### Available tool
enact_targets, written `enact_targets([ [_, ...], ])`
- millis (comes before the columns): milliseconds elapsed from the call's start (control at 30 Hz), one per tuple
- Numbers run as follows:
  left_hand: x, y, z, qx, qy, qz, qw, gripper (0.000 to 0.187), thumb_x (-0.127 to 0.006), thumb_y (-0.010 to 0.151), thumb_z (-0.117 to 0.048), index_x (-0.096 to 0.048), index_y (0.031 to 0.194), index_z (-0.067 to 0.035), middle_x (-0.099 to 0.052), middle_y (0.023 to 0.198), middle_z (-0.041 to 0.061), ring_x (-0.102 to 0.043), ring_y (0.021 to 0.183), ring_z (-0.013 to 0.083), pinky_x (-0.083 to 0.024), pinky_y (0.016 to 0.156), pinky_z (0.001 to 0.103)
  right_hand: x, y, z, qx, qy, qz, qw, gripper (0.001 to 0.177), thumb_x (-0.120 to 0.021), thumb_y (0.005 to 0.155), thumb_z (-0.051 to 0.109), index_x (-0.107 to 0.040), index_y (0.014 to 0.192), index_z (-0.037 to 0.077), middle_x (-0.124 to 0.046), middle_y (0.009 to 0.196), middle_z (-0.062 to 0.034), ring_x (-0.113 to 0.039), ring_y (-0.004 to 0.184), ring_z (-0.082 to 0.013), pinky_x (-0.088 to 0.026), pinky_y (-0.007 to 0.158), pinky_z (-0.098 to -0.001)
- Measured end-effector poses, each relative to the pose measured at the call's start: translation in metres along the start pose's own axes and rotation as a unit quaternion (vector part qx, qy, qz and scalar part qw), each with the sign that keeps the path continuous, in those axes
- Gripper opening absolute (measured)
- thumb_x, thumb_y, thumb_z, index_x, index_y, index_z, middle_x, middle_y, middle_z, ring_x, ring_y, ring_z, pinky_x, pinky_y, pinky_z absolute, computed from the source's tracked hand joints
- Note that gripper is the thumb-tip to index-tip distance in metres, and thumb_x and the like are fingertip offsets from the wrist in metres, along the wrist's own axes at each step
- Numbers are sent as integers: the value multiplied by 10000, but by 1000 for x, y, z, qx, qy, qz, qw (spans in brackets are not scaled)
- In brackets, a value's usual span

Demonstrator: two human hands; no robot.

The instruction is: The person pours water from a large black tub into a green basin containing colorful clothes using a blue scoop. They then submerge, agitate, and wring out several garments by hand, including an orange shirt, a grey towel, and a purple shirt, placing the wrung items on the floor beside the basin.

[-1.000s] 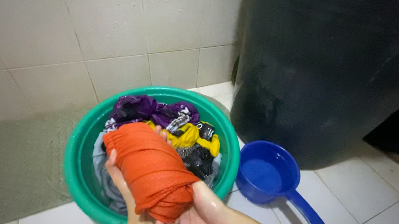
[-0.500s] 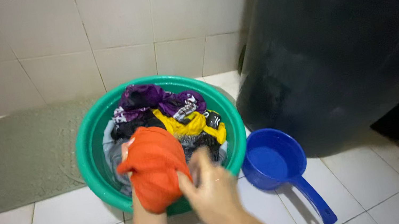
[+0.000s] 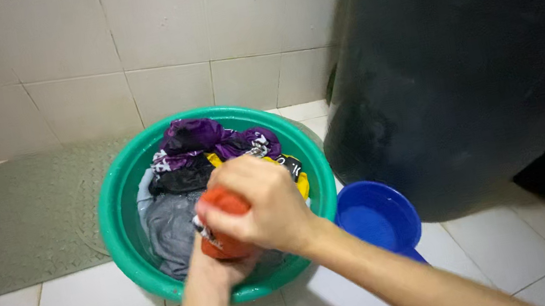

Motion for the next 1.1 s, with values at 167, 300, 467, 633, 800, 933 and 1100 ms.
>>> enact_targets([
  [167, -9, -24, 18, -23, -124, -115, 985, 480, -442, 908, -519, -653, 1236, -238, -720, 1205, 46, -687, 1090, 259, -549, 930, 499, 4, -3, -13, -122, 52, -149, 980, 126, -751, 878, 135, -700, 867, 21, -729, 874, -112, -737, 796, -253, -583, 754, -332],
  [300, -10, -25, -7, -144, -111, -55, 982, 335, -485, 953, -335, -637, 1178, -137, -727, 1131, 61, -702, 1047, 244, -570, 950, 465, 9, -17, -32, -194, 30, -213, 957, 138, -719, 906, 127, -697, 862, -1, -713, 845, -126, -717, 782, -241, -556, 758, -320],
  [467, -6, -40, -46, -333, 15, -52, 941, 81, -542, 957, -121, -577, 1025, -95, -660, 967, 36, -685, 934, 192, -581, 891, 391, -1, -66, -80, -345, 36, -269, 898, 198, -628, 940, 163, -682, 859, -9, -671, 778, -138, -667, 736, -231, -526, 731, -320],
  [633, -34, -63, -71, -404, 232, -139, 874, 180, -610, 825, 20, -650, 990, -39, -681, 916, 41, -643, 805, 129, -549, 741, 291, -49, -135, -142, -555, 195, -307, 748, 386, -549, 988, 286, -716, 814, -16, -667, 759, -112, -621, 680, -234, -479, 666, -390],
  [800, -71, -66, -82, -406, 399, -116, 814, 163, -655, 757, 33, -686, 913, -2, -730, 856, 60, -672, 749, 114, -564, 710, 269, -141, -167, -150, -648, 601, -189, 429, 444, -407, 933, 387, -672, 1113, 80, -732, 1093, -127, -716, 985, -299, -564, 903, -484],
  [933, -73, -59, -84, -402, 471, -109, 777, 158, -705, 749, -11, -691, 906, -15, -729, 849, 58, -669, 757, 110, -549, 708, 262, -181, -179, -134, -685, 681, -57, 252, 581, -420, 977, 515, -681, 1265, 83, -682, 1320, -146, -684, 1142, -313, -541, 996, -506],
  [1100, -85, -50, -103, -344, 569, -124, 737, 280, -795, 698, -125, -753, 972, -82, -741, 908, 8, -677, 835, 109, -553, 770, 251, -177, -172, -140, -682, 675, -74, 270, 647, -288, 1007, 441, -641, 1353, 25, -676, 1342, -237, -688, 1181, -382, -569, 974, -546],
])
Point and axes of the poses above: each hand's wrist, its own y-axis towards the middle knuckle, its own x-axis out of the back of the hand, z = x × y, the point moved 6 cm from there along y, towards the middle knuckle
